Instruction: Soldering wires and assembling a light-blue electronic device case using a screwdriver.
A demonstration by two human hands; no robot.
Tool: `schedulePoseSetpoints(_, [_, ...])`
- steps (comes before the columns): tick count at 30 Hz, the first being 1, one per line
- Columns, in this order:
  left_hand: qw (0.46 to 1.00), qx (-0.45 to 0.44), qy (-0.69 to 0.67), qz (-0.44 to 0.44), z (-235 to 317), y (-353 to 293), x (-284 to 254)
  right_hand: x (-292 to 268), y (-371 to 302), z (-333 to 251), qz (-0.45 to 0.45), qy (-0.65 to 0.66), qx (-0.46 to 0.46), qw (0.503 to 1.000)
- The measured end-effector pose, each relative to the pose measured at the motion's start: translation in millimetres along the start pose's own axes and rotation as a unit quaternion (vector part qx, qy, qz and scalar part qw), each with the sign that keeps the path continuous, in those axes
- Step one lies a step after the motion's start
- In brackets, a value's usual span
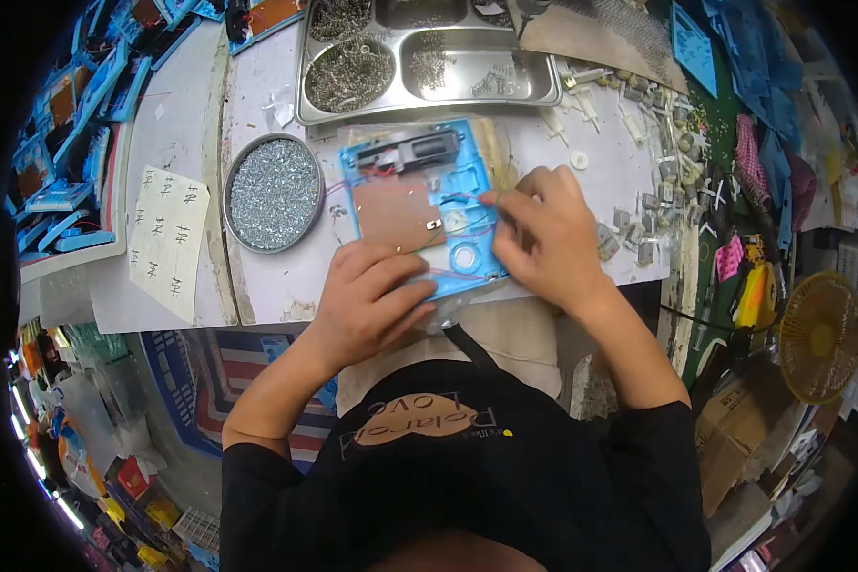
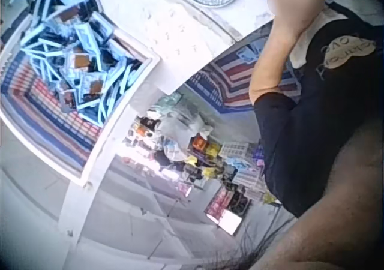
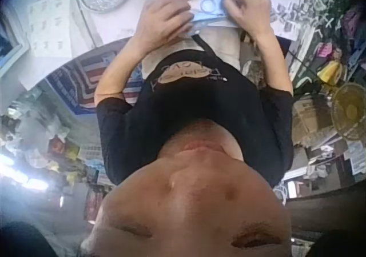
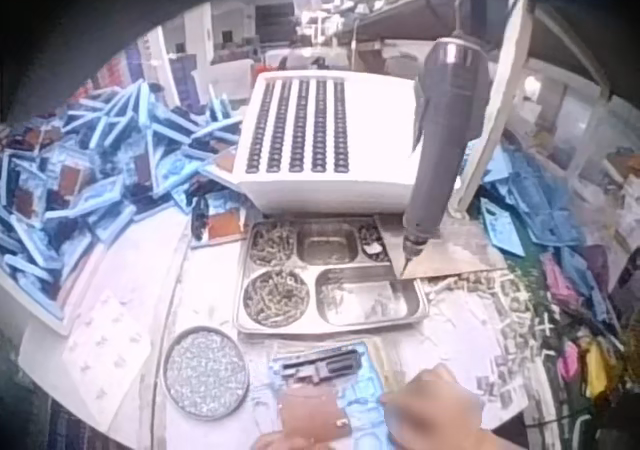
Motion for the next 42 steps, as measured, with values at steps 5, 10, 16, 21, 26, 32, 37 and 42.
schedulePoseSetpoints(5, [0.998,0.032,-0.016,-0.054,-10.6,15.6,12.1,3.6,-4.2,29.0,-0.012,0.107,0.052,0.993])
schedulePoseSetpoints(10, [0.997,-0.046,-0.036,-0.045,-0.5,30.4,0.1,1.5,-12.0,9.3,0.025,0.212,0.077,0.974])
schedulePoseSetpoints(16, [0.998,0.030,-0.027,-0.045,33.7,12.1,24.5,-5.0,-25.9,-51.2,-0.139,0.315,-0.117,0.932])
schedulePoseSetpoints(21, [0.997,0.072,-0.028,0.014,32.0,-4.3,11.2,26.8,-21.0,-43.6,-0.144,0.022,-0.157,0.977])
schedulePoseSetpoints(26, [0.991,-0.075,0.056,0.093,-9.6,-29.0,-22.6,40.6,-18.0,-68.4,-0.119,-0.012,-0.128,0.985])
schedulePoseSetpoints(32, [0.986,-0.145,0.072,-0.047,2.1,-54.0,14.3,59.6,-19.3,-85.8,-0.094,0.021,-0.114,0.989])
schedulePoseSetpoints(37, [0.972,-0.111,-0.040,-0.202,4.6,-50.2,16.0,64.7,-19.8,-82.5,-0.070,-0.011,-0.101,0.992])
schedulePoseSetpoints(42, [0.992,-0.095,-0.088,-0.012,-20.0,-17.9,-21.9,63.1,-18.7,-85.1,-0.069,-0.054,-0.105,0.991])
Point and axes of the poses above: each hand's wrist, its own y-axis towards the middle knuckle, its own x-axis out of the palm, z = x × y, the point moved 10 cm from there along y, towards the middle knuckle, and after that the axes turned 5 degrees about -x, right-handed, at the moved point
